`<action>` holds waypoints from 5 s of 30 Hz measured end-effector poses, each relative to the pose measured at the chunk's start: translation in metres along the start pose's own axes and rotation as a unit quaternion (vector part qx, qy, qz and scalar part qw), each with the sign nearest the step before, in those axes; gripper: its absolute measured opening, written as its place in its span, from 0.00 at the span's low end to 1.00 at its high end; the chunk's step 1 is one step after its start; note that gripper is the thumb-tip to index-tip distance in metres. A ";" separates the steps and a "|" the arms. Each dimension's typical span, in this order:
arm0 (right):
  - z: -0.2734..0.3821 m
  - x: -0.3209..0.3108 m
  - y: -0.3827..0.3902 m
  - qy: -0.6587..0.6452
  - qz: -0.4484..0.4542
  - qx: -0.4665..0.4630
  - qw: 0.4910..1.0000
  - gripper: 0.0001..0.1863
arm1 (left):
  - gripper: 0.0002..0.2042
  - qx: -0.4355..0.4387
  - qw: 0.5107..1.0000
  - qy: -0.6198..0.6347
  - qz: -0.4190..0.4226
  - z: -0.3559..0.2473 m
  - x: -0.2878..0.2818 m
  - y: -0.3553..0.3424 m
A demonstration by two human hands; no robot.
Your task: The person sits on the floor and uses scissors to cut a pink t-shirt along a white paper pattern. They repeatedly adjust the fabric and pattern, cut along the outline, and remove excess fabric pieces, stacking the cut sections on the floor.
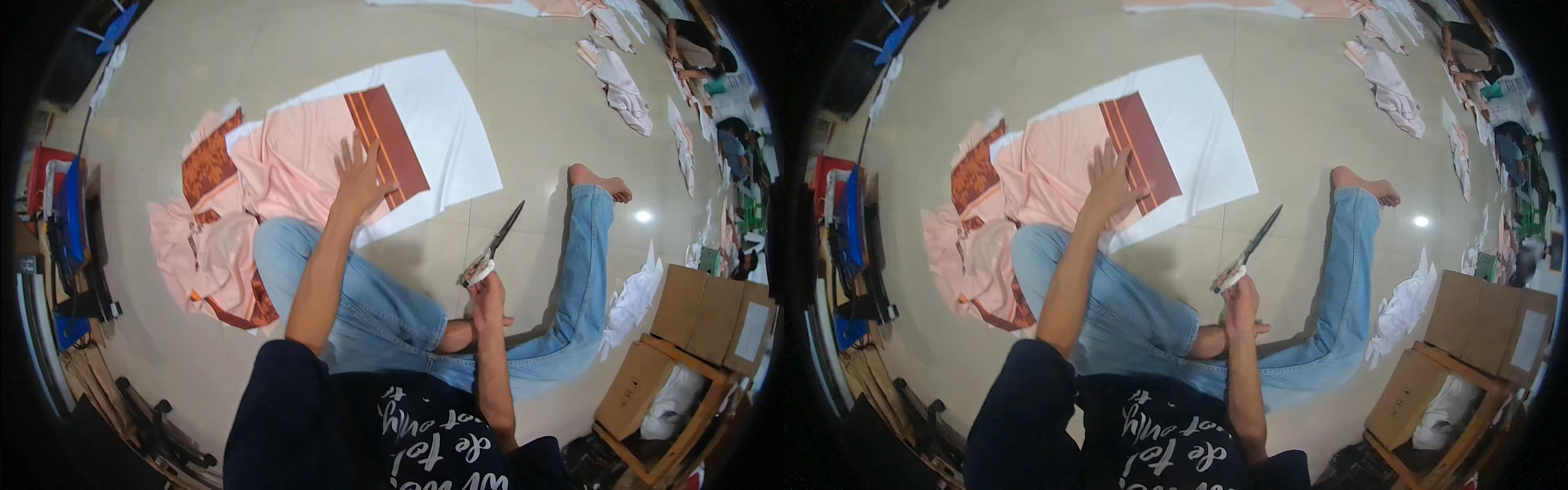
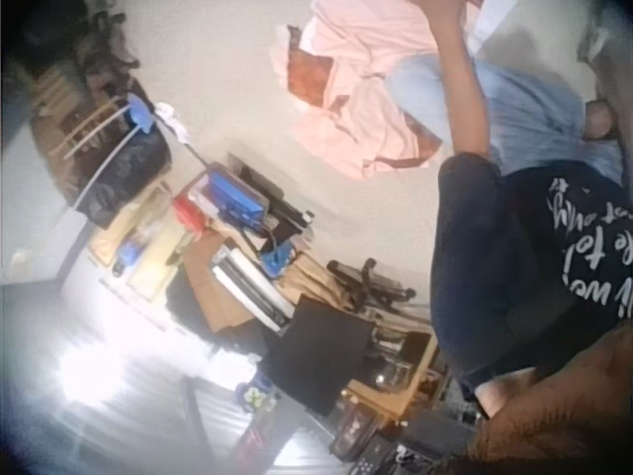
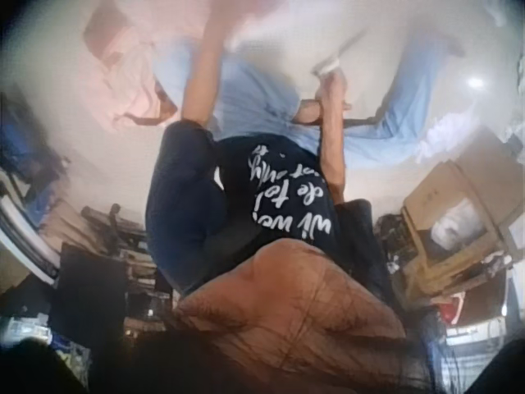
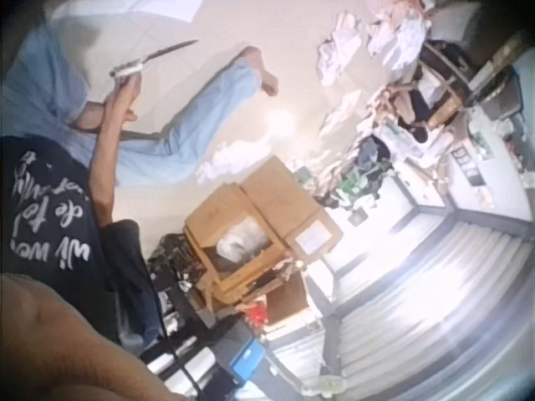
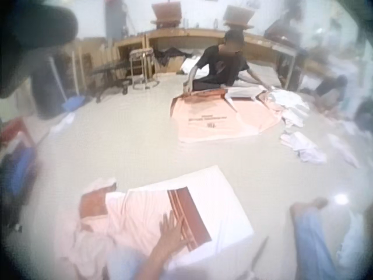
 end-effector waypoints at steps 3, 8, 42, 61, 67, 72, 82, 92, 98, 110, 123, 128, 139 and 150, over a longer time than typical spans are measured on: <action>0.010 0.018 0.023 0.091 0.039 0.012 0.995 0.20 | 0.54 0.095 0.995 0.010 -0.028 -0.019 0.013 0.005; 0.019 0.006 0.050 0.163 0.087 0.030 0.982 0.20 | 0.61 0.037 0.995 -0.084 0.046 -0.017 0.024 0.014; 0.025 0.027 0.006 0.466 0.195 0.004 0.863 0.21 | 0.71 0.053 0.991 -0.103 0.072 -0.030 0.049 0.026; 0.025 0.047 -0.009 0.500 0.202 0.000 0.842 0.24 | 0.73 0.046 0.991 -0.101 0.078 -0.029 0.047 0.026; 0.020 0.045 -0.011 0.499 0.213 -0.003 0.840 0.25 | 0.74 0.026 0.991 -0.107 0.081 -0.029 0.044 0.027; 0.022 0.064 -0.016 0.503 0.206 0.001 0.839 0.23 | 0.75 0.024 0.992 -0.093 0.078 -0.028 0.043 0.027; 0.023 0.073 -0.023 0.528 0.221 -0.020 0.820 0.21 | 0.75 0.029 0.993 -0.089 0.072 -0.027 0.045 0.026; 0.025 0.099 -0.028 0.542 0.228 -0.034 0.808 0.22 | 0.74 0.029 0.993 -0.082 0.077 -0.027 0.045 0.027; 0.025 0.118 -0.035 0.532 0.222 -0.029 0.817 0.21 | 0.74 0.026 0.992 -0.089 0.081 -0.028 0.046 0.027; 0.026 0.138 -0.053 0.549 0.241 -0.032 0.800 0.21 | 0.75 0.018 0.992 -0.097 0.084 -0.029 0.042 0.028; 0.023 0.158 -0.070 0.553 0.246 -0.041 0.795 0.24 | 0.75 0.010 0.992 -0.094 0.078 -0.028 0.039 0.028; 0.018 0.164 -0.089 0.546 0.246 -0.040 0.800 0.23 | 0.75 0.008 0.994 -0.089 0.068 -0.028 0.041 0.028; 0.022 0.197 -0.099 0.515 0.247 -0.032 0.820 0.21 | 0.74 -0.002 0.991 -0.088 0.105 -0.031 0.035 0.029; 0.024 0.226 -0.106 0.507 0.247 -0.030 0.826 0.25 | 0.74 0.000 0.993 -0.090 0.077 -0.029 0.038 0.031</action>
Point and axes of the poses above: each hand's wrist, its own y-axis away from the middle knuckle, its own x-axis out of the palm, z = x × y, the point moved 8 cm from there along -y, towards the middle knuckle, and after that the axes turned 8 degrees about -x, right-handed, at the moved point
